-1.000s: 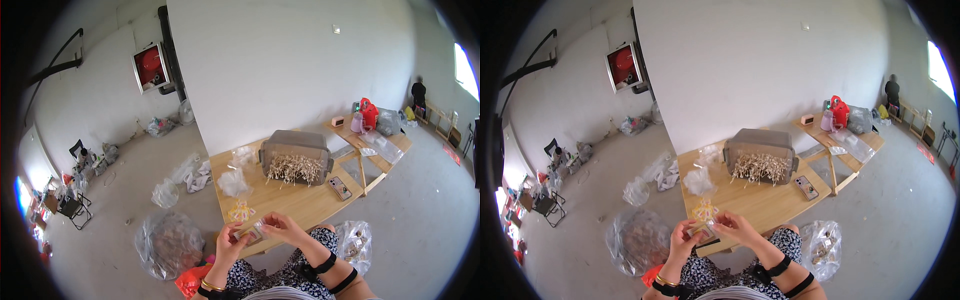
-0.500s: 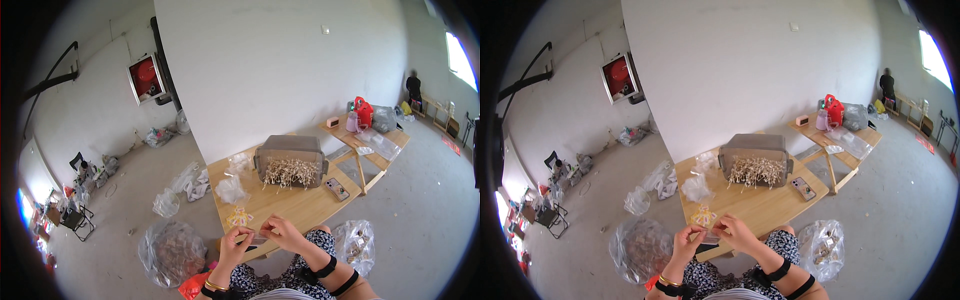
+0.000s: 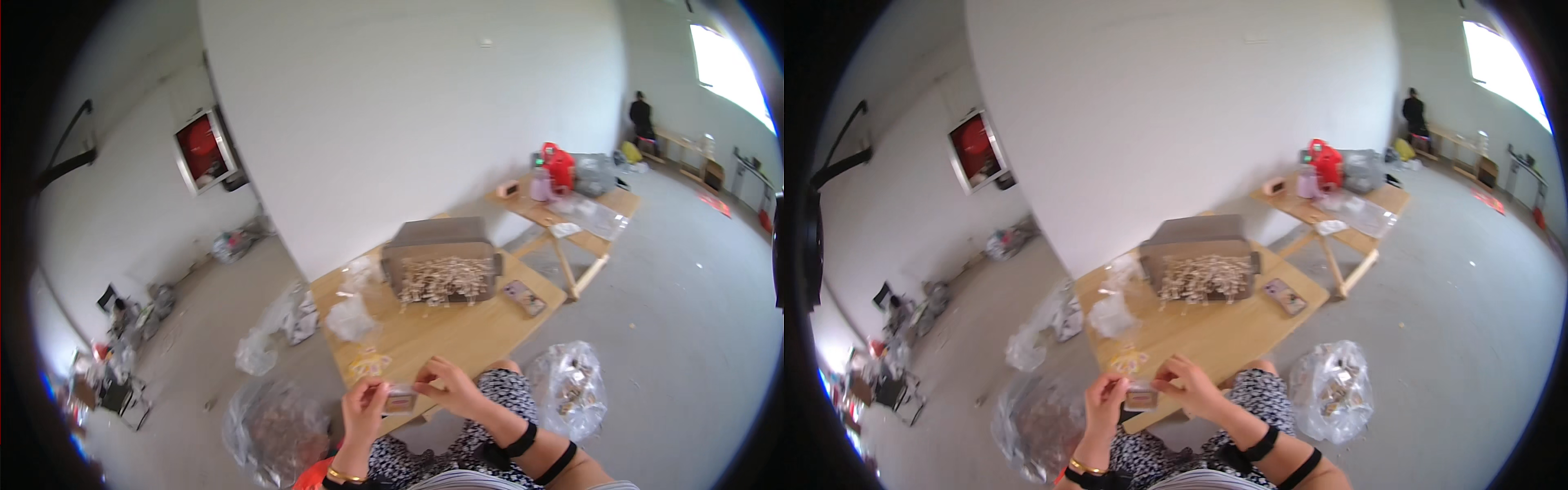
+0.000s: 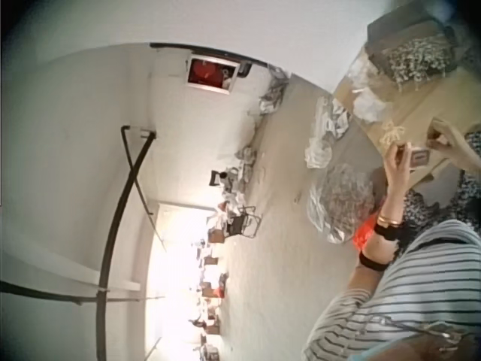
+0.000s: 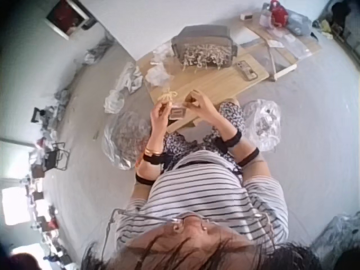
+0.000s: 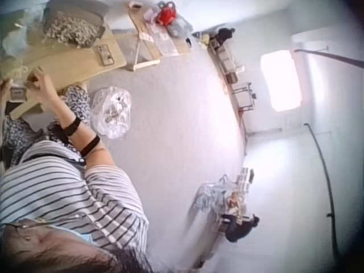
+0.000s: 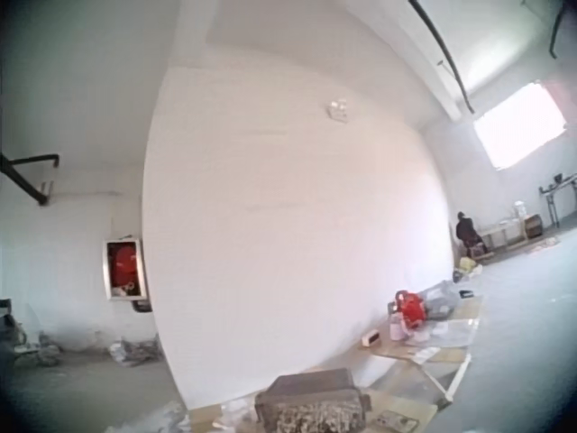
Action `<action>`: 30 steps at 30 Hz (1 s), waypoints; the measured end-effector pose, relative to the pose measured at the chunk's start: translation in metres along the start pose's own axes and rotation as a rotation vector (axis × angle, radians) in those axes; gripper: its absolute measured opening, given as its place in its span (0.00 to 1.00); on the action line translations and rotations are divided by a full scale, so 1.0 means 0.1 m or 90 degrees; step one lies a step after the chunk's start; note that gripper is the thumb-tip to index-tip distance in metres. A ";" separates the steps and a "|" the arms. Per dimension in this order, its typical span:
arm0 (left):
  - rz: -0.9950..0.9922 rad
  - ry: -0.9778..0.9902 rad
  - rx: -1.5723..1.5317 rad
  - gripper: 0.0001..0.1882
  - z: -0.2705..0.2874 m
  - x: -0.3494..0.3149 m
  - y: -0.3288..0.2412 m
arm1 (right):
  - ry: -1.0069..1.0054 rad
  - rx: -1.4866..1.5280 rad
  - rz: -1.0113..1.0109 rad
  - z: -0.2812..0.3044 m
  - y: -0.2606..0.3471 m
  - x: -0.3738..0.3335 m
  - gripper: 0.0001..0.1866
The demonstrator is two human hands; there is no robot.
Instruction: Sorting cotton swabs from a container into rows on a table.
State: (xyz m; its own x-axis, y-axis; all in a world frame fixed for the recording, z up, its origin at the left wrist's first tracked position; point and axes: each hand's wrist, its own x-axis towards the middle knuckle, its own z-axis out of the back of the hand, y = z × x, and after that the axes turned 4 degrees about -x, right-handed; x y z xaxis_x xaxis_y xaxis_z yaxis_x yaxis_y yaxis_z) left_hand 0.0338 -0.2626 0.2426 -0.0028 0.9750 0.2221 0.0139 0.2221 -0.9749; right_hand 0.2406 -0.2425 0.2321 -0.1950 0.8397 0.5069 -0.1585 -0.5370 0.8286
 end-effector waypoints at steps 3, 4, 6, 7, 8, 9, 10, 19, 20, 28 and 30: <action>-0.019 -0.004 0.142 0.07 -0.04 -0.02 0.00 | 0.034 -0.012 -0.099 -0.03 -0.26 -0.08 0.10; -0.086 0.013 0.223 0.09 -0.03 -0.02 0.00 | 0.006 -0.034 -0.118 0.04 -0.26 -0.11 0.10; -0.179 0.049 0.382 0.08 0.11 0.00 0.12 | -0.037 -0.121 -0.114 0.23 -0.26 -0.21 0.10; -0.206 0.060 0.442 0.08 0.20 -0.02 0.20 | -0.088 -0.142 -0.173 0.37 -0.33 -0.31 0.11; -0.204 0.080 0.434 0.08 0.24 -0.06 0.21 | -0.138 -0.159 -0.235 0.54 -0.44 -0.47 0.11; -0.153 0.102 0.507 0.09 0.25 -0.08 0.18 | -0.228 -0.242 -0.255 0.72 -0.76 -0.70 0.12; -0.096 0.110 0.587 0.10 0.34 -0.12 0.18 | -0.301 -0.185 -0.317 0.88 -0.81 -0.87 0.12; -0.040 0.094 0.628 0.14 0.69 -0.20 0.46 | -0.769 -0.175 -0.738 2.03 -2.23 -3.46 0.14; -0.048 0.093 0.638 0.14 0.70 -0.20 0.44 | -0.805 -0.080 -0.745 2.04 -2.23 -3.46 0.16; -0.239 -0.004 0.629 0.15 0.79 0.05 -0.12 | -0.549 -0.251 -0.751 2.03 -2.57 -3.67 0.26; -0.342 -0.051 0.640 0.17 0.85 0.16 -0.59 | -0.406 -0.334 -0.813 2.01 -2.60 -3.94 0.26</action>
State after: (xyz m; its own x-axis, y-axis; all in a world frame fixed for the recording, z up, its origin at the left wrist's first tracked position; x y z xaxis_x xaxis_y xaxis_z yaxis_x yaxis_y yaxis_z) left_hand -0.0524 -0.2598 0.3027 0.1691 0.7430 0.6476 -0.8149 0.4750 -0.3322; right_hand 0.5529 -0.4181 -0.1353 0.7508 0.5703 -0.3332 -0.2343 0.7016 0.6730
